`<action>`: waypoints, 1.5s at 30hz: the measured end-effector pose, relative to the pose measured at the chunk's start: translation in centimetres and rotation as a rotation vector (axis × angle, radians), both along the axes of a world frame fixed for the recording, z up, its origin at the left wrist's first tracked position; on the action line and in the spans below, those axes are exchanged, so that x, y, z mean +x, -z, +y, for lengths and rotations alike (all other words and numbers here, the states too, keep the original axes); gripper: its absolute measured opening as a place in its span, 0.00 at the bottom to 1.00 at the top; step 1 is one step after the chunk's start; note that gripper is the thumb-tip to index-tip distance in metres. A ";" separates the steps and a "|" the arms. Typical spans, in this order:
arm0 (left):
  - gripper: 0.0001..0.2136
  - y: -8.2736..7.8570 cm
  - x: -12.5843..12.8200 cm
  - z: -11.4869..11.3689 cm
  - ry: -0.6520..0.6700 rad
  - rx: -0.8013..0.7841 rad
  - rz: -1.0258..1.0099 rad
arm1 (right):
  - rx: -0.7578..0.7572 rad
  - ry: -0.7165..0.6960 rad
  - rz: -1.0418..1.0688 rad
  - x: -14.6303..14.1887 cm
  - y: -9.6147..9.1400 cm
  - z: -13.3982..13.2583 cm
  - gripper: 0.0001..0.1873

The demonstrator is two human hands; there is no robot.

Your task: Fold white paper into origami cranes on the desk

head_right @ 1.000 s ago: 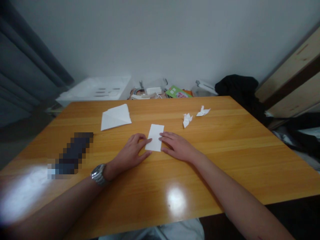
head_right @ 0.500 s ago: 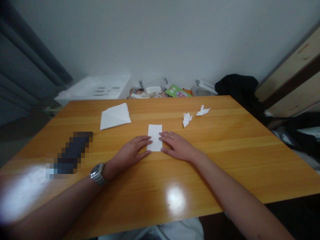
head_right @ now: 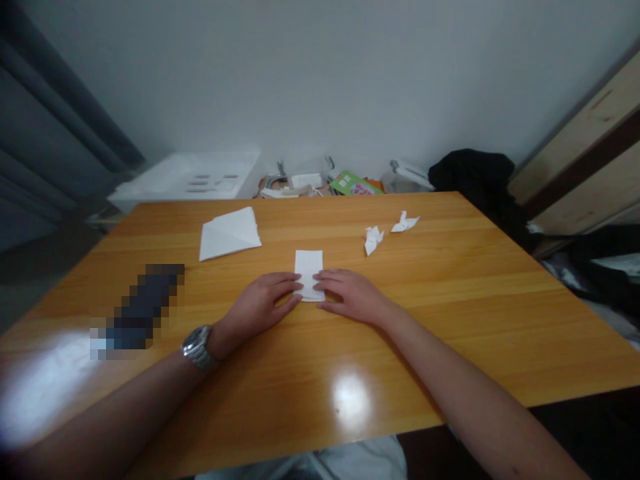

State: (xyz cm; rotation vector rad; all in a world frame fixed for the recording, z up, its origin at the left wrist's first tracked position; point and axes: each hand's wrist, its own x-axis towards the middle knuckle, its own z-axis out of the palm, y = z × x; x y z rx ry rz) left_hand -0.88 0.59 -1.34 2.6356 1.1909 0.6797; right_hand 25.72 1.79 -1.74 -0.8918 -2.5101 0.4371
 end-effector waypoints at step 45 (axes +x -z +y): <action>0.07 -0.1 0.4 0.9 0.039 -0.114 -0.109 | -0.253 0.370 0.268 -1.4 -0.6 -0.3 0.08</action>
